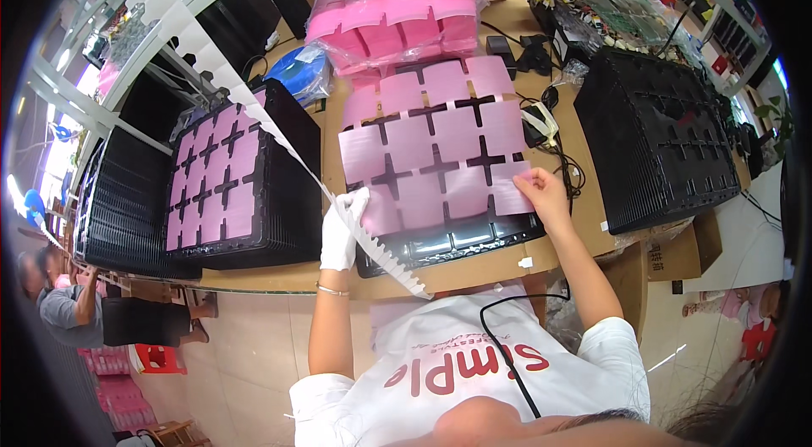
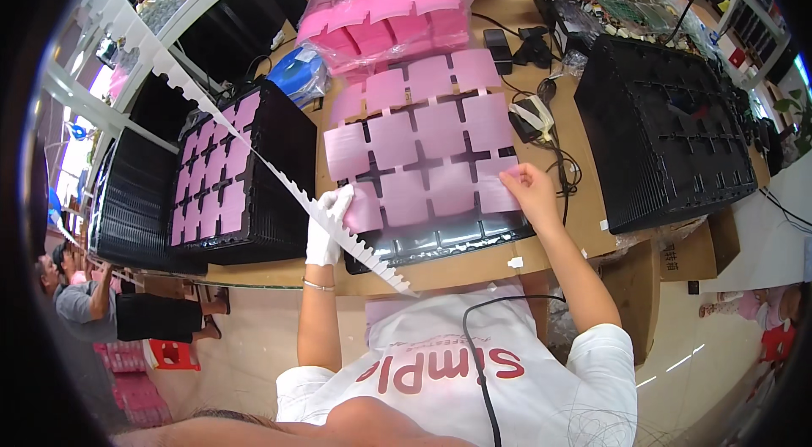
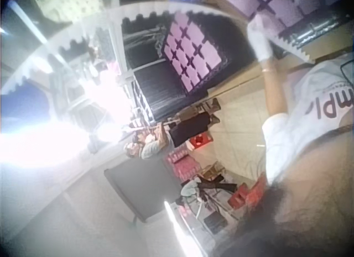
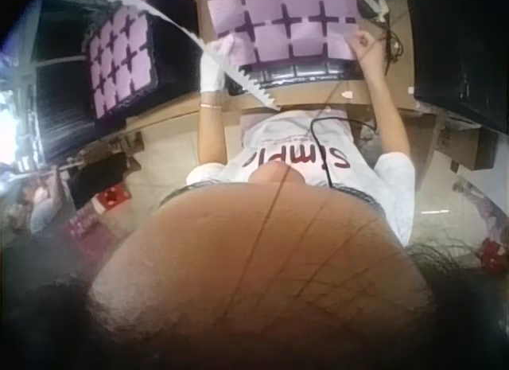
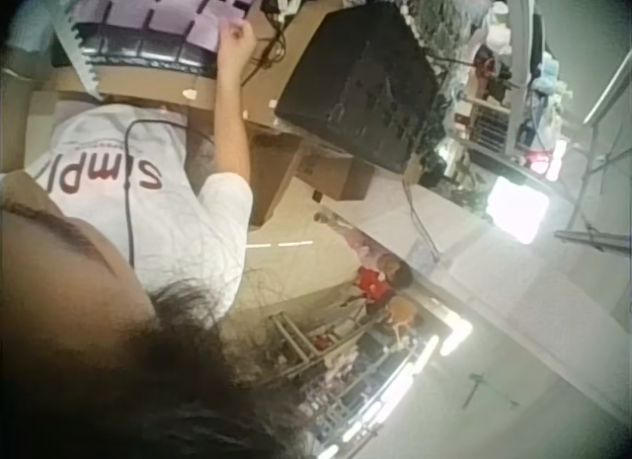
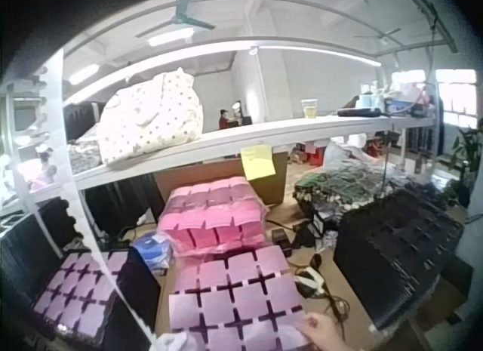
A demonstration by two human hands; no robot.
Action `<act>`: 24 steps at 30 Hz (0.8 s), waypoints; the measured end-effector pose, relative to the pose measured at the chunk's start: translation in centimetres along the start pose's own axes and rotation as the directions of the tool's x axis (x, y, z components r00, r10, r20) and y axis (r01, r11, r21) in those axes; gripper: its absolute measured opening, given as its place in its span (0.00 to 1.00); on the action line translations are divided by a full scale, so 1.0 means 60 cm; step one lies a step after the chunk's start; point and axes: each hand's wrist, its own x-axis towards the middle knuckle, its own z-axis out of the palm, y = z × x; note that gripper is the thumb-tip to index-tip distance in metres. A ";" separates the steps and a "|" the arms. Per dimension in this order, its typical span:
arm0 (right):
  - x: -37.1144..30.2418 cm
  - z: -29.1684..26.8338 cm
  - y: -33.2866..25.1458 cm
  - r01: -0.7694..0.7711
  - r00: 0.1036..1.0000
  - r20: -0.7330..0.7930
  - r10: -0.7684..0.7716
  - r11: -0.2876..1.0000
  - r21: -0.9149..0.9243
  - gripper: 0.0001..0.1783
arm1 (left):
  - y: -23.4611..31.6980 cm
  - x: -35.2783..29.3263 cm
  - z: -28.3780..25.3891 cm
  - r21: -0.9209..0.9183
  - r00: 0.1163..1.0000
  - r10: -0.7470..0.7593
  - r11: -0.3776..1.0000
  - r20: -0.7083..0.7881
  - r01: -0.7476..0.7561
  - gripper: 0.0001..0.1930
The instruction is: The person places pink foam inserts into black plastic trays and secures them with white zip ties. The person repeats this process for multiple trays, stacking the completed units on the left side of the table.
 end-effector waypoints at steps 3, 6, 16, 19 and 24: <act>-0.020 -0.003 0.009 0.036 0.999 0.008 -0.036 0.995 -0.097 0.11 | -0.014 -0.012 -0.006 0.176 0.998 0.015 0.984 -0.058 -0.004 0.14; -0.040 0.005 0.000 0.048 0.998 -0.026 -0.053 0.982 -0.185 0.14 | -0.058 -0.010 -0.014 0.232 0.991 0.128 0.966 -0.041 -0.116 0.19; -0.060 -0.001 0.021 0.114 0.988 -0.053 -0.144 0.920 -0.374 0.25 | -0.067 -0.072 -0.006 0.150 0.999 0.003 0.989 -0.034 0.002 0.33; -0.060 -0.009 0.028 0.098 0.991 -0.035 -0.131 0.871 -0.482 0.24 | -0.045 -0.085 -0.001 0.681 0.969 0.221 0.727 -0.106 -0.092 0.29; -0.041 0.014 -0.033 0.354 0.829 0.106 -0.549 0.369 -0.859 0.18 | -0.009 -0.066 0.002 0.878 0.724 0.686 0.391 -0.077 -0.276 0.20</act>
